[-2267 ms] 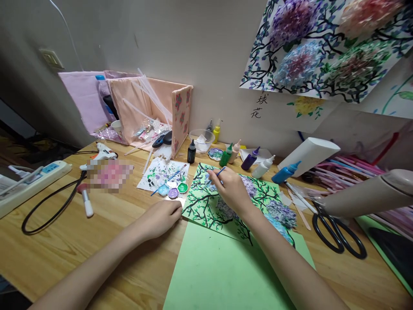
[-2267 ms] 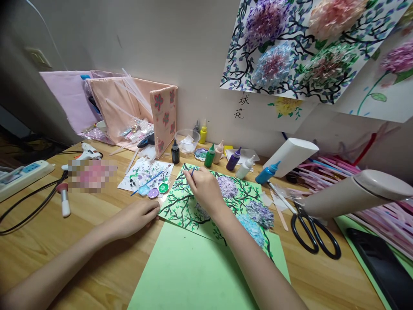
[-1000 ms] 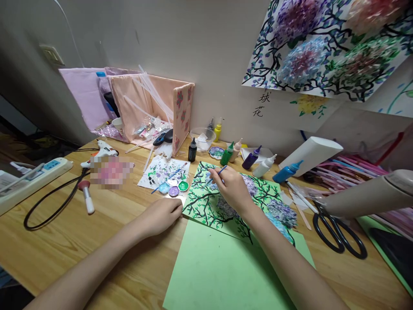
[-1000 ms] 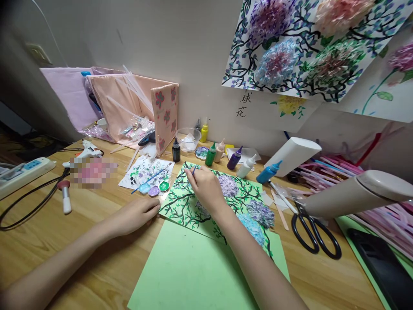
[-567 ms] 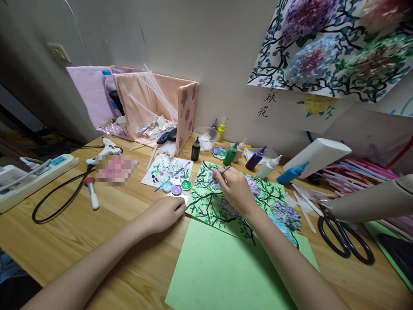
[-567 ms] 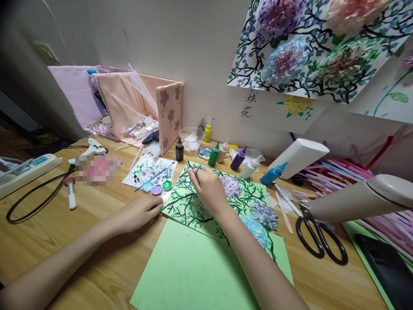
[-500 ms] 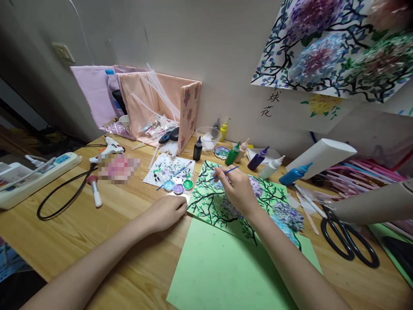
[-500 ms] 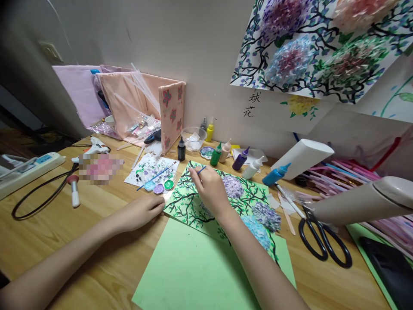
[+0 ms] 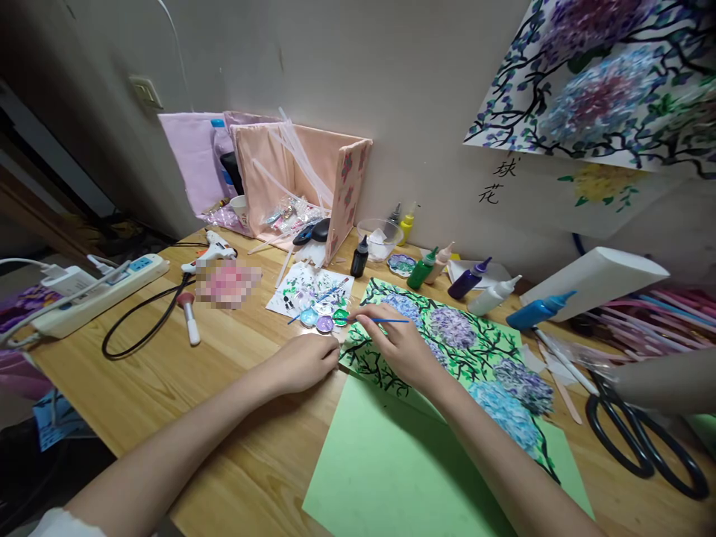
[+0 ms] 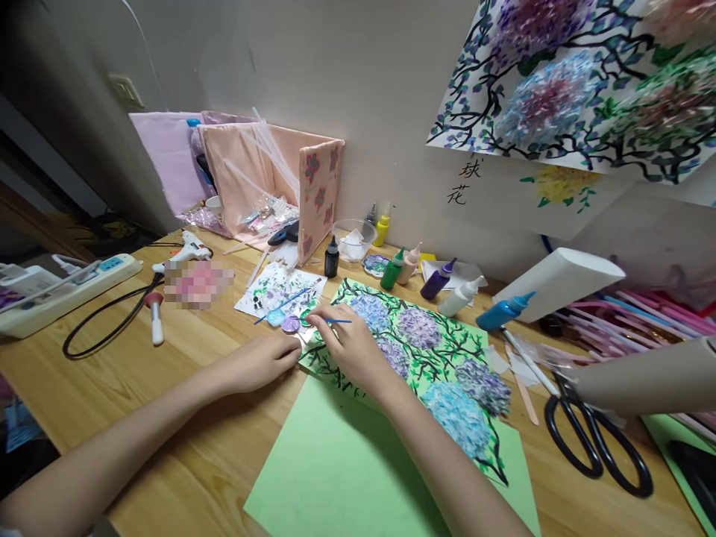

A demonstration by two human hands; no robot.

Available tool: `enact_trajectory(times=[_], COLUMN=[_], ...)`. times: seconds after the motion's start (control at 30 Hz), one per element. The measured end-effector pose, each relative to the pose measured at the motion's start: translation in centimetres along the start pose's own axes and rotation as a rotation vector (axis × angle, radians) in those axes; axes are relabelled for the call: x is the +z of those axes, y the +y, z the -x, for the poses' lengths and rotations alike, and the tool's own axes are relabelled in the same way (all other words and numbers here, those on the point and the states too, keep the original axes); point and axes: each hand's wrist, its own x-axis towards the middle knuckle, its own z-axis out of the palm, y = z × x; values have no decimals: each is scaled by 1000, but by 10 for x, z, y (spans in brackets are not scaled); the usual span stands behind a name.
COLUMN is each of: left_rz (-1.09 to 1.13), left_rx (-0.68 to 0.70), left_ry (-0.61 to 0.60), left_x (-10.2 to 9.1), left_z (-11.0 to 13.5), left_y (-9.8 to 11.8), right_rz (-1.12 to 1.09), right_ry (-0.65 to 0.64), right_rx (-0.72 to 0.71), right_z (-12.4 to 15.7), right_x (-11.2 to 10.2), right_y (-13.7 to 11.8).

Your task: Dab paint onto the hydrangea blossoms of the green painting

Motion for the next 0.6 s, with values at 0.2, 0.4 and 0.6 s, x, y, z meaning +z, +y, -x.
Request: enact_trajectory(times=[0.2, 0.4, 0.6], left_rz=[5, 21, 39], left_rx=[-18, -10, -26], left_ry=[-22, -32, -40], left_x=[-3, -1, -1], left_z=[-1, -2, -3], left_y=[3, -1, -2], right_rz=[28, 28, 186], right_ry=[62, 347, 268], right_rx=[-21, 40, 158], right_z=[-1, 7, 25], right_x=[-17, -66, -65], right_y=[-5, -12, 5])
